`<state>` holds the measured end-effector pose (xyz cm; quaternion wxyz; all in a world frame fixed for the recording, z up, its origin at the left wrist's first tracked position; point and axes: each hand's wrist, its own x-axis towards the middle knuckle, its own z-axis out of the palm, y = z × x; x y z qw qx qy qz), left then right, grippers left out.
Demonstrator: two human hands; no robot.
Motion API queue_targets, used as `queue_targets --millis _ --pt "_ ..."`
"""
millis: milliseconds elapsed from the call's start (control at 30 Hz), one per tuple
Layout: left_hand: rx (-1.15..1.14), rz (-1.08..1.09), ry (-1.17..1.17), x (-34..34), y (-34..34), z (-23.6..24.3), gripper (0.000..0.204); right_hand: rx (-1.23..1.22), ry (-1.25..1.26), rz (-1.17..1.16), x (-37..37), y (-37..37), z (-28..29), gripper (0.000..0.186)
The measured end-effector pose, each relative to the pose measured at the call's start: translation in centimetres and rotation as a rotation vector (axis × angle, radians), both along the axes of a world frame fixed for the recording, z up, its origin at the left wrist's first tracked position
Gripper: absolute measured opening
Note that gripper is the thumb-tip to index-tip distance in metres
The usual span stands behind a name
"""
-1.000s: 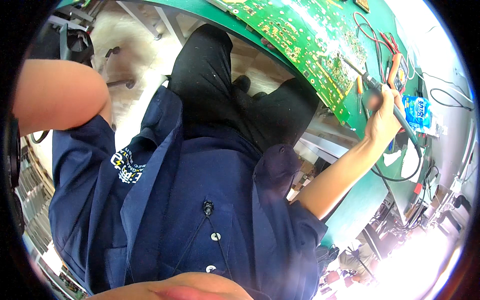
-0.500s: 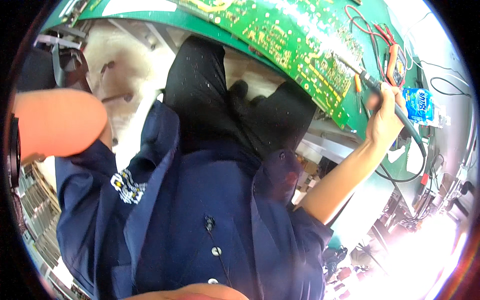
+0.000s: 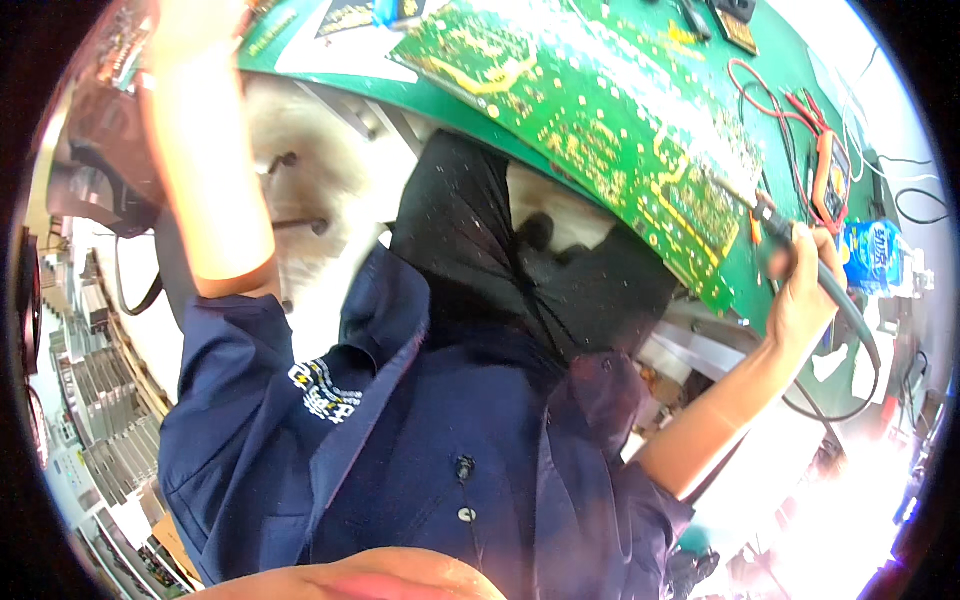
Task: The person uses a soldering iron and a blue solder sucker to remove solder from a large green circuit board, heating the joints and then applying the suction tool to extract the molten solder.
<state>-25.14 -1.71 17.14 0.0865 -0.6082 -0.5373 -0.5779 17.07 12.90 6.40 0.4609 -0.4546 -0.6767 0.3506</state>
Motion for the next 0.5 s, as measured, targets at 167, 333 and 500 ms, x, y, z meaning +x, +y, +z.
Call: queue_targets --millis 167,333,500 --pt "-0.597 0.426 -0.043 -11.0 6.9 -9.1 0.044 0.004 -0.021 0.006 0.0 -0.4 0.2 0.02" --pt "-0.809 0.617 0.037 -15.2 10.9 -12.3 0.067 0.009 -0.038 -0.009 -0.2 -1.0 0.4 0.023" --pt "-0.988 0.647 -0.092 -14.8 12.2 -11.2 0.047 0.046 -0.113 -0.012 -0.5 -1.7 1.2 0.025"
